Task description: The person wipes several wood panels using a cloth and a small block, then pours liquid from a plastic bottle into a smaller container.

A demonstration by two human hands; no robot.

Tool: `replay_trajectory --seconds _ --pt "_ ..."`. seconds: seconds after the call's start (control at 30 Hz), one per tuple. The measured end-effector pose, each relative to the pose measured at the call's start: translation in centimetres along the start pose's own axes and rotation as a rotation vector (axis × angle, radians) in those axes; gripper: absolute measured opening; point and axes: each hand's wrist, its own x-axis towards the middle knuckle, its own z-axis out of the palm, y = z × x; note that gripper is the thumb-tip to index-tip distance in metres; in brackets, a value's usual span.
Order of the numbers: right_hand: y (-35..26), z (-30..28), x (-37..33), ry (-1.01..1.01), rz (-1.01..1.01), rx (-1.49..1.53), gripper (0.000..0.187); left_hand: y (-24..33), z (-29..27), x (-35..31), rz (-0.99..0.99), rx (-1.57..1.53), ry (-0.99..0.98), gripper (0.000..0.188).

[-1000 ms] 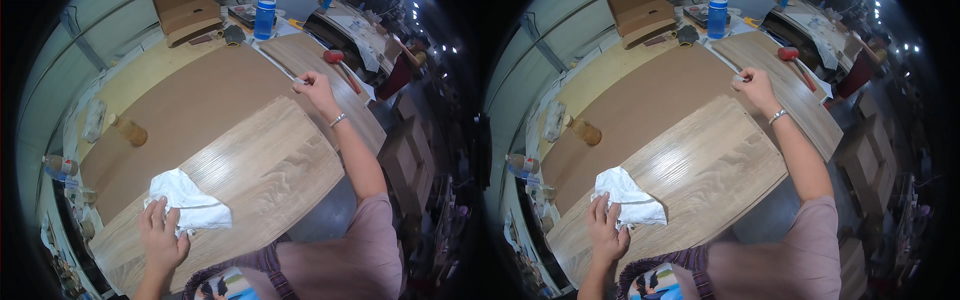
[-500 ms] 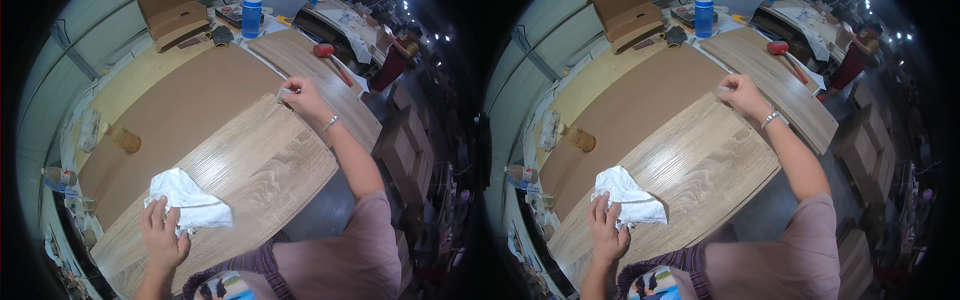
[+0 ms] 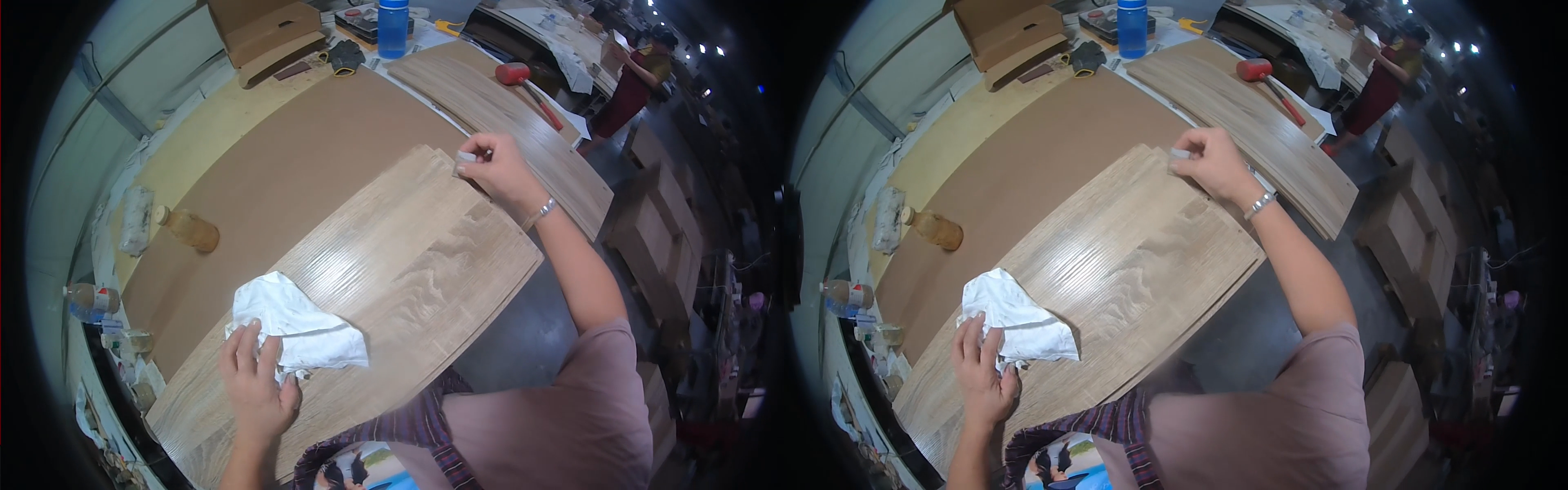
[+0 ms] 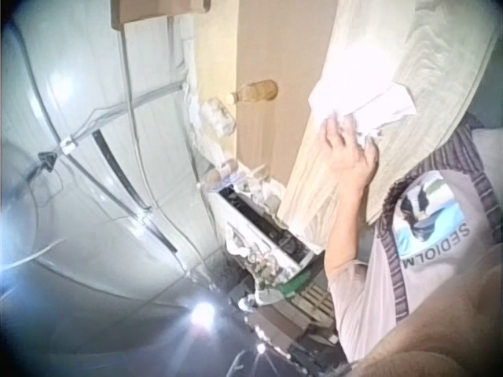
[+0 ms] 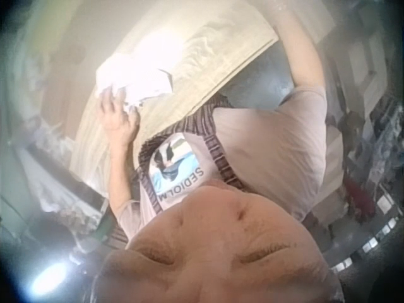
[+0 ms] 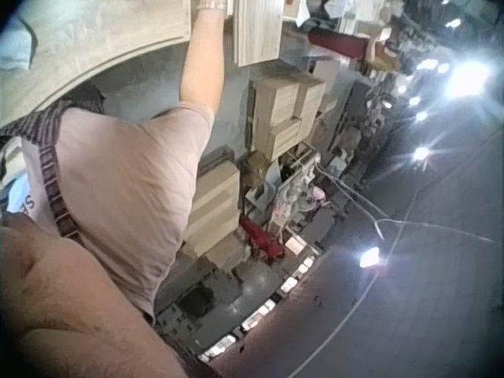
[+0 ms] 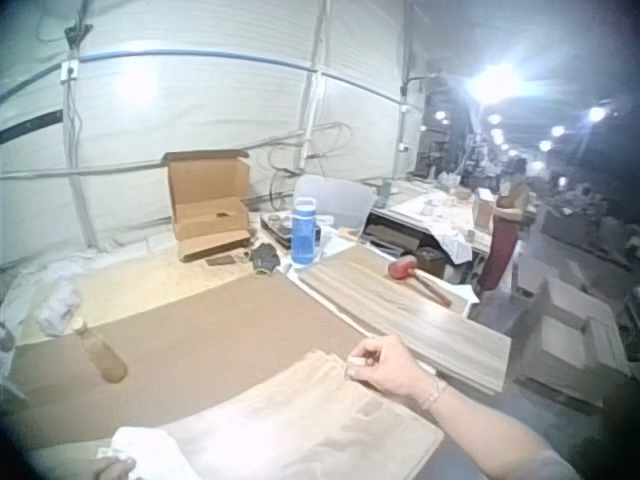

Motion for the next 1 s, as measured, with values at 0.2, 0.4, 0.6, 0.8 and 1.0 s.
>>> replay_trajectory --seconds 0.2,0.4,0.6,0.8,1.0 --pt "0.2 -3.0 -7.6 0.033 0.089 -0.02 0.014 0.0 0.0 0.0 -0.006 -0.013 -0.014 0.053" --pt "0.0 -5.6 -15.6 0.135 0.13 -0.044 0.017 0.1 0.1 0.0 -0.001 -0.017 -0.009 0.054" --pt "-0.1 -4.5 -19.7 0.396 0.139 -0.006 0.017 0.3 0.2 -0.1 0.014 -0.014 0.0 0.055" --pt "0.3 -0.3 -19.4 0.66 0.118 0.117 0.019 0.0 0.3 -0.2 0.034 -0.009 0.006 0.055" --pt "-1.6 3.3 -22.8 0.499 0.085 0.116 0.018 -0.1 0.3 -0.3 0.041 0.013 0.01 0.055"
